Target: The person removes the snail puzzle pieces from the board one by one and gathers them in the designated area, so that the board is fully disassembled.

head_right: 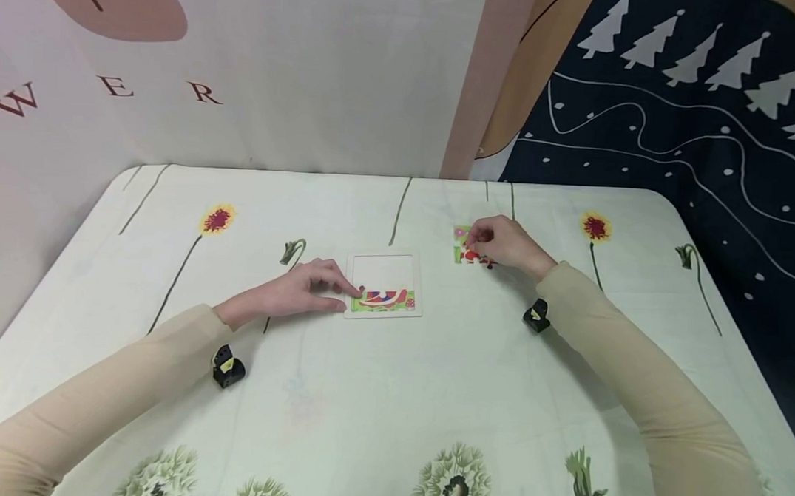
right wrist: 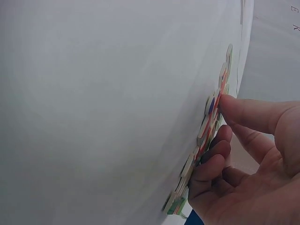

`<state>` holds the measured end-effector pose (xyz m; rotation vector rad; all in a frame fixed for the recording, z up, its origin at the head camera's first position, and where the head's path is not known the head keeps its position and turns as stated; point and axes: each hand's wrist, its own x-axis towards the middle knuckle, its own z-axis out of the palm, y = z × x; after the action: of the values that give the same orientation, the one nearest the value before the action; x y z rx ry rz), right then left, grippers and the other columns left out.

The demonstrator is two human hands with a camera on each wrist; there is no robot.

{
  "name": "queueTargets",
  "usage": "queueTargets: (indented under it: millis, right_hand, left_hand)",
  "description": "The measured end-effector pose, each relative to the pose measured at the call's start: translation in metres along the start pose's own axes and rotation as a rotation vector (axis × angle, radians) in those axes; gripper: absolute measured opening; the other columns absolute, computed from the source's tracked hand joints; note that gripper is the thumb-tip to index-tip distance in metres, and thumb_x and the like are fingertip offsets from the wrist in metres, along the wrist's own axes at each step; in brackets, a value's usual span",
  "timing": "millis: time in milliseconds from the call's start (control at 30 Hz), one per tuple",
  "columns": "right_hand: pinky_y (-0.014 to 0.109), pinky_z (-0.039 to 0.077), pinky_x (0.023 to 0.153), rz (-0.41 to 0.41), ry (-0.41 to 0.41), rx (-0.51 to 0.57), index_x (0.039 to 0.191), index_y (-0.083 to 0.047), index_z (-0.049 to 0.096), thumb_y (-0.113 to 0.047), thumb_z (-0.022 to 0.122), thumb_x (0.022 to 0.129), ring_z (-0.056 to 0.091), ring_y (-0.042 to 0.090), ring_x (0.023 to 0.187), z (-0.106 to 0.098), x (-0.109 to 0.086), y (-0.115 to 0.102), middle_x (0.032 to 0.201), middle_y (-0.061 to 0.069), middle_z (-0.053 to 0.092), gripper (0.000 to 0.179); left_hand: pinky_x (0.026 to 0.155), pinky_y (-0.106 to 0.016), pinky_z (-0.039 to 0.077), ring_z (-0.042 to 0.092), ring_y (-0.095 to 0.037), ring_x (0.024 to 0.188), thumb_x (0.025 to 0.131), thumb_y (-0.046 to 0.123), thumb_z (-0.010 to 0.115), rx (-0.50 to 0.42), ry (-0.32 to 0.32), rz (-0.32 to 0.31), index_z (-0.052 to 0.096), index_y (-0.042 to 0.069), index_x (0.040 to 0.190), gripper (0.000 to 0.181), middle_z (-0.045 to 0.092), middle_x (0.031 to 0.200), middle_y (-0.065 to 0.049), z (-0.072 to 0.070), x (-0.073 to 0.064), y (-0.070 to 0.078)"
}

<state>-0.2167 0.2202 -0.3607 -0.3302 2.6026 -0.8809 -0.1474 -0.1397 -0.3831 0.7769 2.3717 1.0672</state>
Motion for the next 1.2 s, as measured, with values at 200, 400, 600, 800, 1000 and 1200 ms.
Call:
queueTargets:
  millis: [200, 400, 600, 800, 1000, 1200]
  right_hand:
    - [0.029, 0.038, 0.066, 0.0, 0.003, -0.005, 0.101, -0.002, 0.067, -0.006, 0.059, 0.095, 0.047, 0.018, 0.077, 0.001, 0.0, 0.0, 0.085, 0.006, 0.057, 0.01]
    - [0.03, 0.038, 0.066, -0.021, 0.016, -0.027, 0.099, -0.002, 0.067, -0.004, 0.058, 0.095, 0.047, 0.018, 0.076, 0.002, -0.001, 0.0, 0.085, 0.007, 0.059, 0.01]
    - [0.031, 0.039, 0.071, -0.018, 0.026, -0.029, 0.102, -0.001, 0.067, -0.006, 0.059, 0.096, 0.049, 0.021, 0.082, 0.003, -0.002, -0.002, 0.091, 0.011, 0.061, 0.011]
    - [0.032, 0.041, 0.079, 0.003, 0.068, -0.015, 0.108, -0.002, 0.066, -0.01, 0.059, 0.097, 0.053, 0.028, 0.098, 0.001, -0.008, -0.006, 0.106, 0.016, 0.063, 0.015]
    - [0.026, 0.046, 0.068, -0.079, 0.084, 0.018, 0.105, -0.001, 0.067, -0.007, 0.059, 0.096, 0.059, 0.029, 0.094, 0.006, -0.015, -0.016, 0.106, 0.018, 0.065, 0.013]
    - [0.023, 0.046, 0.073, -0.195, 0.082, 0.004, 0.097, 0.0, 0.068, 0.0, 0.062, 0.093, 0.061, 0.023, 0.086, 0.019, -0.018, -0.026, 0.1, 0.017, 0.069, 0.008]
  left_hand:
    - [0.092, -0.034, 0.037, 0.05, -0.017, 0.103, 0.088, 0.015, 0.074, 0.005, 0.0, 0.001, 0.075, 0.017, 0.116, 0.027, 0.065, 0.109, -0.002, 0.0, 0.0, 0.0]
    - [0.094, -0.035, 0.038, 0.051, -0.018, 0.103, 0.088, 0.014, 0.074, -0.004, 0.004, 0.004, 0.075, 0.017, 0.115, 0.027, 0.065, 0.109, -0.003, 0.001, -0.001, -0.001]
    - [0.096, -0.036, 0.04, 0.053, -0.017, 0.105, 0.09, 0.013, 0.073, -0.004, -0.007, 0.004, 0.075, 0.017, 0.116, 0.027, 0.066, 0.114, -0.003, 0.0, -0.002, 0.0]
    - [0.095, -0.036, 0.042, 0.054, -0.018, 0.104, 0.09, 0.011, 0.072, 0.013, -0.022, 0.011, 0.075, 0.016, 0.116, 0.027, 0.066, 0.115, -0.003, -0.002, -0.002, 0.005]
    - [0.091, -0.035, 0.038, 0.052, -0.02, 0.103, 0.088, 0.012, 0.073, 0.094, 0.024, 0.053, 0.077, 0.013, 0.11, 0.022, 0.066, 0.108, -0.005, 0.001, 0.002, 0.015]
    - [0.09, -0.034, 0.039, 0.053, -0.021, 0.103, 0.088, 0.01, 0.071, 0.083, 0.055, 0.092, 0.078, 0.012, 0.108, 0.021, 0.064, 0.105, -0.006, 0.008, 0.011, 0.022]
